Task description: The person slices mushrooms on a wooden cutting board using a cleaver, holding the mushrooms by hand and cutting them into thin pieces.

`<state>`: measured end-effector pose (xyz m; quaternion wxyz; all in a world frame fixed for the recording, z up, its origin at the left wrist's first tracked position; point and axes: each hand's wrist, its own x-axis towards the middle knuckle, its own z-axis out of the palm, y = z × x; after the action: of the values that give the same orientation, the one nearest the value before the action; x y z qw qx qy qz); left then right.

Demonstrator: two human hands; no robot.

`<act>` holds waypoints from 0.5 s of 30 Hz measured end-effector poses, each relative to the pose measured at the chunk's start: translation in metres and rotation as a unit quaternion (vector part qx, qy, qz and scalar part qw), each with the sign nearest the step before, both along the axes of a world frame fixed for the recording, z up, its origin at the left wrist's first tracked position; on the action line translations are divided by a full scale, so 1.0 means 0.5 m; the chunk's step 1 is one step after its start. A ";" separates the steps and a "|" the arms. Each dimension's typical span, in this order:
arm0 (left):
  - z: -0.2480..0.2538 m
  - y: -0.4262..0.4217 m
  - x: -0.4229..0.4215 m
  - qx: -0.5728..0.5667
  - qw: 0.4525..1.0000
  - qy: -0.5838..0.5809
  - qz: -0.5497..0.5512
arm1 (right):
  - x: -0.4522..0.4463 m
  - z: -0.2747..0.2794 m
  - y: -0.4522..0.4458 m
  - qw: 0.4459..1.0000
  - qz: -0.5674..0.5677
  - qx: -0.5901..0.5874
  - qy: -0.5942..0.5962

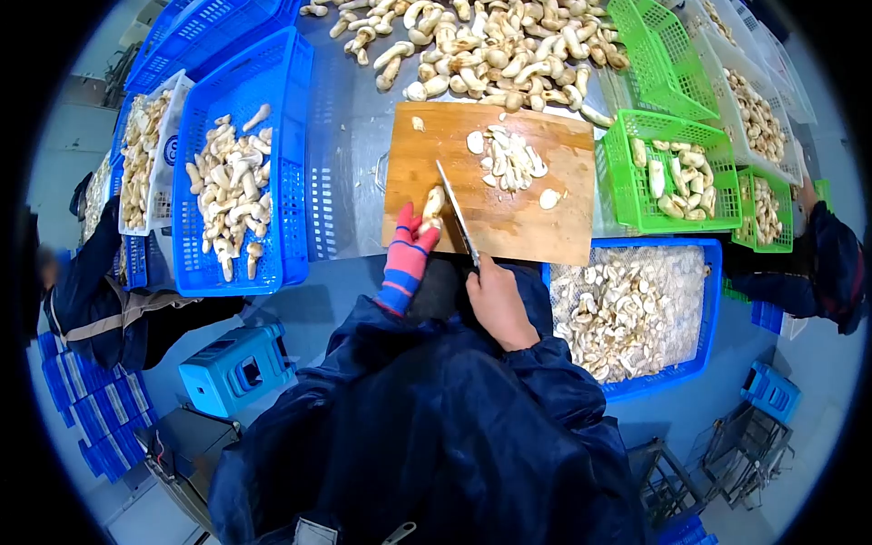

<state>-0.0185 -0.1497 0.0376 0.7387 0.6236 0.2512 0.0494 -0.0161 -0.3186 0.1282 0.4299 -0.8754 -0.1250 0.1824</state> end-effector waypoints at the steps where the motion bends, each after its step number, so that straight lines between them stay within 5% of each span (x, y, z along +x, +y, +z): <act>1: 0.003 -0.010 0.001 0.034 0.999 0.001 -0.012 | 0.001 0.008 0.009 1.000 0.005 -0.012 -0.002; 5: 0.012 -0.024 0.010 0.233 0.969 0.047 -0.062 | 0.009 0.020 0.022 0.999 0.022 -0.031 -0.007; 15: -0.023 -0.018 0.016 0.047 0.998 0.013 -0.034 | 0.023 0.018 0.016 0.997 0.046 -0.060 -0.008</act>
<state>-0.0107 -0.1586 0.0260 0.7066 0.6661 0.2371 0.0277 -0.0045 -0.3108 0.1370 0.3669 -0.8944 -0.1572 0.2020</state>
